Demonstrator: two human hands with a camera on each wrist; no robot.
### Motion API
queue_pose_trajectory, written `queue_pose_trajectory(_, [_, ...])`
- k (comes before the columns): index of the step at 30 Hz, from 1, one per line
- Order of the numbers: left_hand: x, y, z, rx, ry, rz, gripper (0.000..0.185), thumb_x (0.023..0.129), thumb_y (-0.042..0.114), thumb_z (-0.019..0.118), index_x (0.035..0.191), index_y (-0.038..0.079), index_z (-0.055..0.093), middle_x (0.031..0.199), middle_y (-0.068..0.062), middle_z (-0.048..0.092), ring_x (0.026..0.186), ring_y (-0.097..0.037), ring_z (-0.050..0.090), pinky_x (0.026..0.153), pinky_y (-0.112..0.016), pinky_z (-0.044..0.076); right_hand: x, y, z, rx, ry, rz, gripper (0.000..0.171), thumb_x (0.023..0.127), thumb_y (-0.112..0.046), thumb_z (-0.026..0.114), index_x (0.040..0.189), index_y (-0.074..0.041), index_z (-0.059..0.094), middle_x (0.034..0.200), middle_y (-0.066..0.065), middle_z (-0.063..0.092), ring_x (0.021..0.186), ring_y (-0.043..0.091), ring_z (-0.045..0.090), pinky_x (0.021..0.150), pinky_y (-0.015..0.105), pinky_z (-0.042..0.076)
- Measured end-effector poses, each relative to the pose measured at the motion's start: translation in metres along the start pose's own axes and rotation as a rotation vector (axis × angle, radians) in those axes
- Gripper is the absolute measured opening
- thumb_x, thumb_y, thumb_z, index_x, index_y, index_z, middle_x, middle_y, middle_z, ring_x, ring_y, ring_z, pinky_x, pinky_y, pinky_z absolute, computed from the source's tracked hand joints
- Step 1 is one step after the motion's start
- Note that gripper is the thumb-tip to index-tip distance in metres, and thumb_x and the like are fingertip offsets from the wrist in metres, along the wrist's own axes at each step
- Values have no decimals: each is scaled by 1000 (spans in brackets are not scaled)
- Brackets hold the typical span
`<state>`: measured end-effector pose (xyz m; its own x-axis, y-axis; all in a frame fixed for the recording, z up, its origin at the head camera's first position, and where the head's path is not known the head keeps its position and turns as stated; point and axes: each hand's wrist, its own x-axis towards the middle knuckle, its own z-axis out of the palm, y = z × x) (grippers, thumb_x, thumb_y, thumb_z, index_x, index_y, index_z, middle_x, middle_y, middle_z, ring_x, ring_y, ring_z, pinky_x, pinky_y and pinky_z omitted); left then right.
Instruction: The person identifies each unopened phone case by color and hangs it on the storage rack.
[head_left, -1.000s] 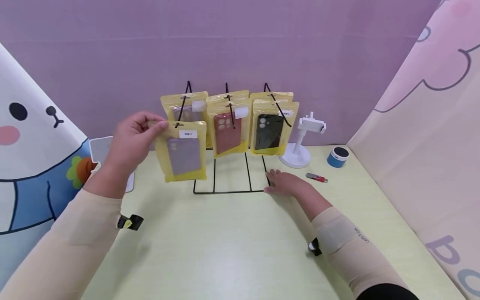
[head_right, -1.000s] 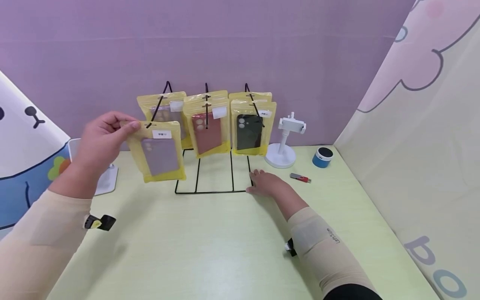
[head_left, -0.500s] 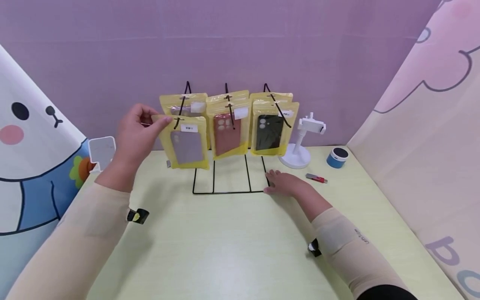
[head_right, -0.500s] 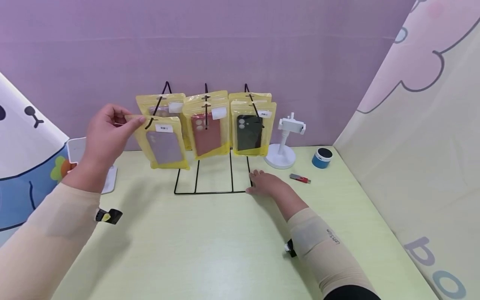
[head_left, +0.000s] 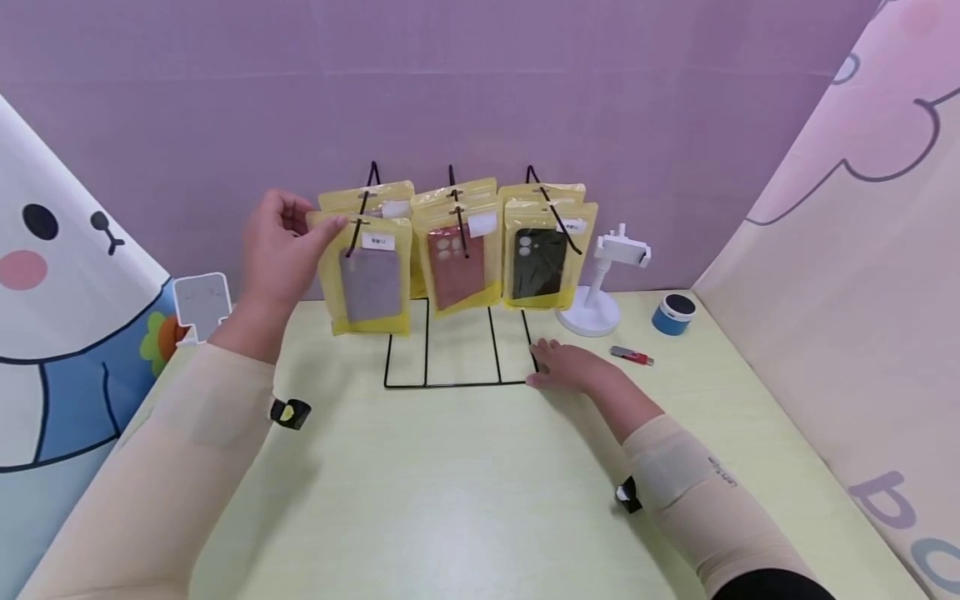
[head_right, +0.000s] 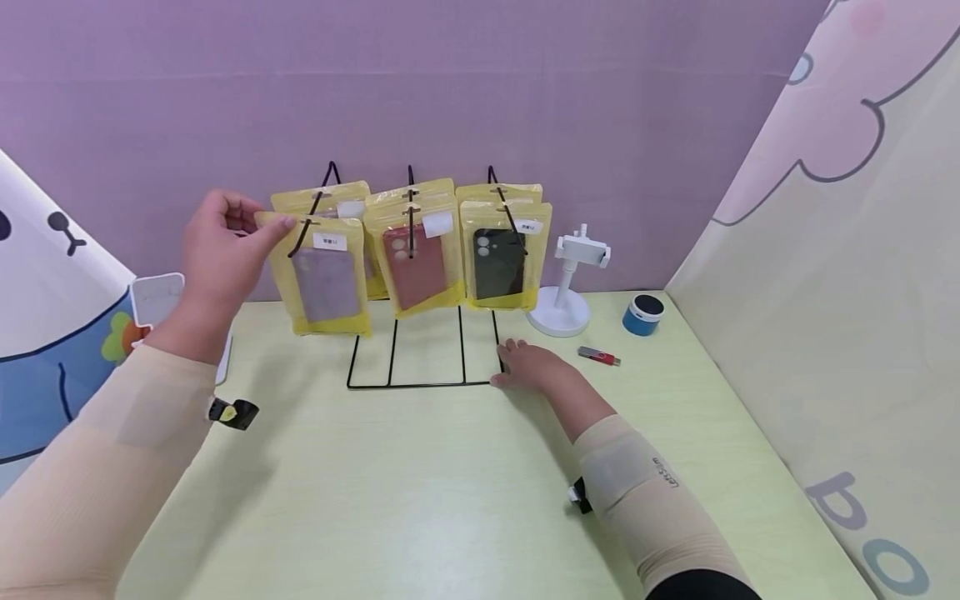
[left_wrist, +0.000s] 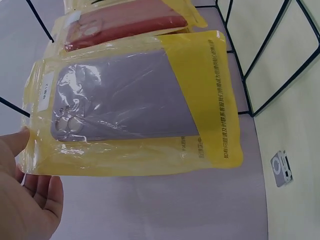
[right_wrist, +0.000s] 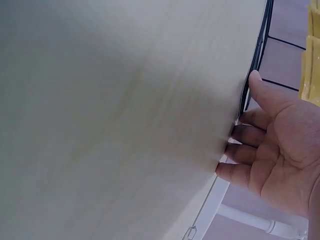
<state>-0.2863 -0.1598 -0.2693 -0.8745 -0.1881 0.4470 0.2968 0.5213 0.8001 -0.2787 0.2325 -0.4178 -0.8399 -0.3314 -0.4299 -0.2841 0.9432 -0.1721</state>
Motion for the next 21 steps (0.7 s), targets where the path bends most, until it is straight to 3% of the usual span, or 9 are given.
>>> queue_pose_trajectory(13, [3, -6, 3, -29, 41, 10, 47, 84, 45, 75, 109, 11, 51, 93, 8, 47, 85, -10, 47, 75, -23, 40, -1, -2, -1, 3, 8, -6, 76, 100, -49, 48, 156, -6, 21, 163, 18, 15, 150, 38, 14, 121, 53, 20])
queue_pose_trajectory(17, [-2, -6, 1, -56, 29, -4, 52, 87, 43, 72, 120, 11, 48, 100, 8, 47, 91, -10, 48, 79, -22, 43, 0, -1, -1, 5, 10, -7, 76, 100, -49, 48, 156, -6, 21, 163, 19, 15, 150, 39, 14, 121, 53, 20])
queue_pose_trajectory(21, [-12, -6, -1, -114, 37, 30, 45, 94, 37, 64, 126, 13, 43, 107, 6, 47, 94, -9, 47, 81, -23, 42, 1, 2, -1, 25, 4, 19, 77, 99, -51, 50, 157, -10, 21, 164, 16, 14, 151, 37, 14, 121, 54, 21])
